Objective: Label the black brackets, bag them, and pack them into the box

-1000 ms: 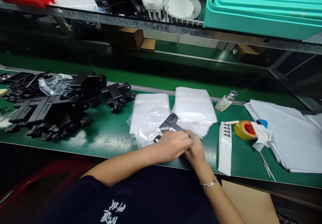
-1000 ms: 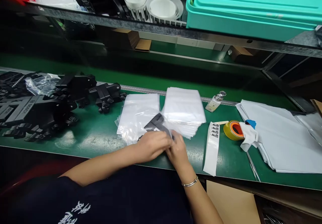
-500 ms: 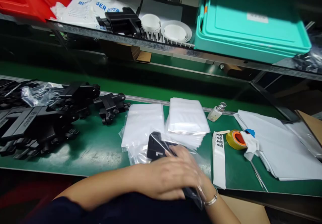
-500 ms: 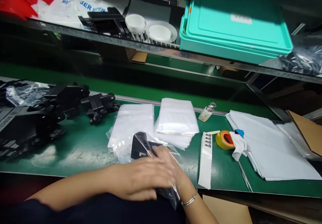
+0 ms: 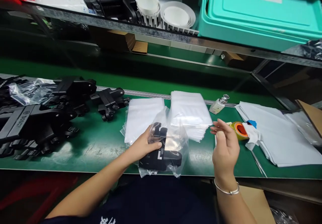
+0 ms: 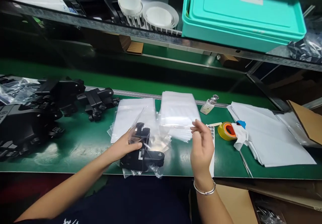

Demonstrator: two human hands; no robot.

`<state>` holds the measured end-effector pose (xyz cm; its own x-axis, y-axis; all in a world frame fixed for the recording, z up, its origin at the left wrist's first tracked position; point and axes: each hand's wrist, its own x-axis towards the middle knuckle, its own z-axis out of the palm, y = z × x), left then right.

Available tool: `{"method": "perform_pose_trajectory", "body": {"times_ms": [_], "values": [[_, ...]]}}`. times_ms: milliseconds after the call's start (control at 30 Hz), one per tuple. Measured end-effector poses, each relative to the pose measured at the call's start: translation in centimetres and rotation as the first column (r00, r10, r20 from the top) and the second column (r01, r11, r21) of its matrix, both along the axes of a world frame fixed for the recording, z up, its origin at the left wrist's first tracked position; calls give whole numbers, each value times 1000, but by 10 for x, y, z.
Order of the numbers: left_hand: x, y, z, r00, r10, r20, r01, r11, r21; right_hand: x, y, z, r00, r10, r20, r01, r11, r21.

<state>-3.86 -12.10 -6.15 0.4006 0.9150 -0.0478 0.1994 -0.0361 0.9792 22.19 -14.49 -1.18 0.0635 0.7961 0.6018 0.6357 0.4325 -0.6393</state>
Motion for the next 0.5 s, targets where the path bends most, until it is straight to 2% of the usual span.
{"method": "perform_pose_trajectory", "body": {"times_ms": [67, 133, 167, 233, 267, 367, 400, 433, 467, 500], "values": [[7, -6, -2, 998, 24, -55, -24, 1000, 4, -13, -3, 1, 972, 190, 135, -190, 982, -19], [15, -12, 2, 980, -29, -196, 31, 999, 9, -29, -1, 1, 867, 414, 276, -378, 909, -178], [18, -16, 5, 960, -62, -273, 69, 997, 17, -36, 2, 1, 839, 468, 278, -400, 876, -268], [20, -24, 8, 914, -125, -387, 166, 983, 75, -39, 9, 2, 817, 543, 194, -434, 800, -415], [20, -27, 7, 892, -161, -422, 232, 965, 122, -37, 11, 2, 795, 593, 130, -478, 744, -467], [19, -31, -1, 836, -239, -495, 419, 860, 291, -22, 7, 3, 669, 742, -52, -649, 548, -528], [20, -30, -4, 823, -248, -511, 453, 830, 326, -16, 4, 2, 637, 765, -96, -685, 504, -526], [23, -27, -6, 810, -261, -526, 482, 807, 341, -10, -1, 1, 628, 767, -132, -702, 486, -521], [26, -25, -8, 803, -270, -531, 501, 788, 357, -2, -6, -1, 641, 752, -155, -703, 493, -512], [30, -22, -8, 800, -282, -530, 516, 774, 367, 7, -13, -3, 671, 722, -169, -691, 527, -494]]}}
